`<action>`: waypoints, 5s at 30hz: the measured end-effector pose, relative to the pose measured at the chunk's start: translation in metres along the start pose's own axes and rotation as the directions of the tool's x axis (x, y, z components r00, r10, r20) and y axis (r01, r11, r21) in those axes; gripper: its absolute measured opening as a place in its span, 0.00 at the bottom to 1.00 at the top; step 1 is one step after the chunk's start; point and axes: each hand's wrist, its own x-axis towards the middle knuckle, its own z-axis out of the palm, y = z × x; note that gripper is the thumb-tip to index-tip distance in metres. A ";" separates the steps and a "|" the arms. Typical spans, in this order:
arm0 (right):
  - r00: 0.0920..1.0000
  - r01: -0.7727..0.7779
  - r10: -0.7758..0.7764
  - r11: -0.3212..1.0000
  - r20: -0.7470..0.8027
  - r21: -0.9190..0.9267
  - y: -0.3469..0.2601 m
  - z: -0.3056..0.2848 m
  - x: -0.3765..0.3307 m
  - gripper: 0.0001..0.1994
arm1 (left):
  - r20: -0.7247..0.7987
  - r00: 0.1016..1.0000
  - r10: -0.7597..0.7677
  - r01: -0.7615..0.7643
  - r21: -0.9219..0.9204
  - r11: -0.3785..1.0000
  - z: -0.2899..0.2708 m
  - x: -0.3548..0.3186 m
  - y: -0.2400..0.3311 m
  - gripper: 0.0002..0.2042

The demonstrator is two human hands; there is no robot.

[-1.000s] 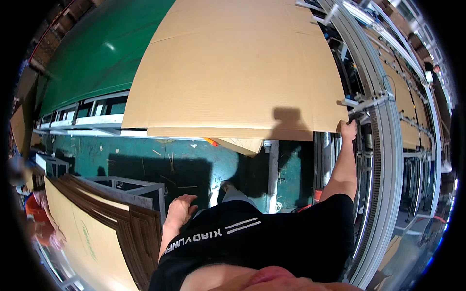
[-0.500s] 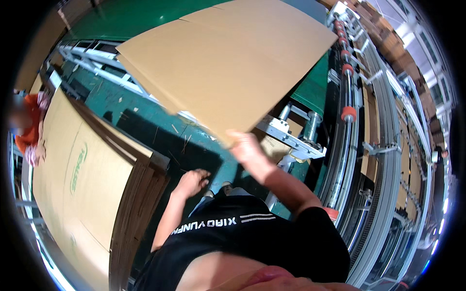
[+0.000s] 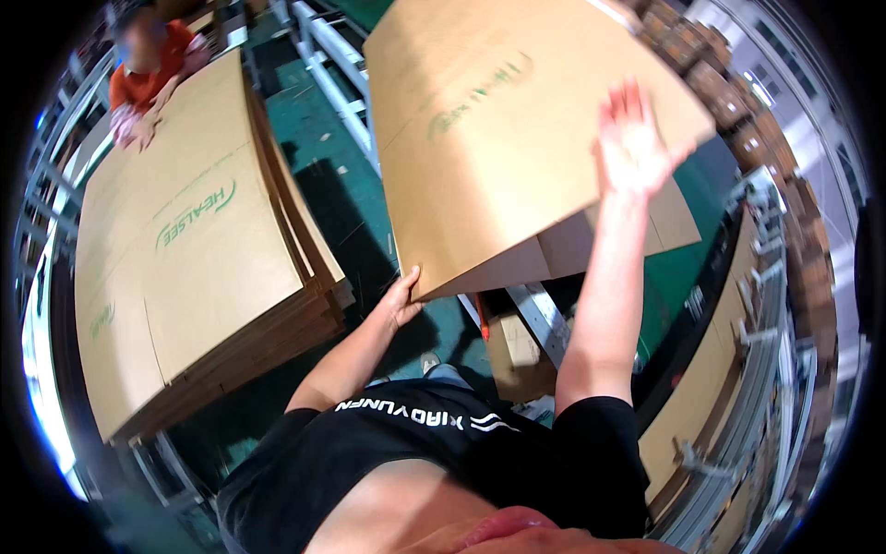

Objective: The person folds flat cardboard sheets along pre-scored lines to form boxes. They repeatedly pick up sheets, fold the side flaps inward, and then fold the top and bottom flaps to close the box.

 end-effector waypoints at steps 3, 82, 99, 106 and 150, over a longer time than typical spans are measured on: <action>0.921 -0.176 -0.132 0.697 -0.367 -0.695 0.018 -0.218 -0.040 0.38 | -0.108 0.986 0.128 -0.103 0.208 0.973 0.032 0.014 0.024 0.23; 0.116 0.863 0.594 0.336 0.796 -0.376 0.367 0.326 -0.295 0.25 | 0.562 0.637 0.528 0.052 0.652 -0.757 -0.186 -0.519 0.257 0.16; 0.919 0.188 0.382 -0.202 0.099 -0.961 0.479 0.110 -0.115 0.16 | 0.481 0.855 0.196 -0.196 0.649 -0.735 -0.233 -0.575 0.332 0.31; 0.532 -0.756 0.443 -0.136 -0.721 -0.641 0.505 0.104 -0.053 0.17 | 0.549 0.829 0.109 -0.347 0.657 -0.669 -0.262 -0.556 0.344 0.29; 0.307 -0.909 0.552 -0.072 -0.775 -0.411 0.485 0.132 -0.066 0.25 | 0.545 0.802 0.245 -0.571 0.820 0.044 -0.311 -0.536 0.320 0.21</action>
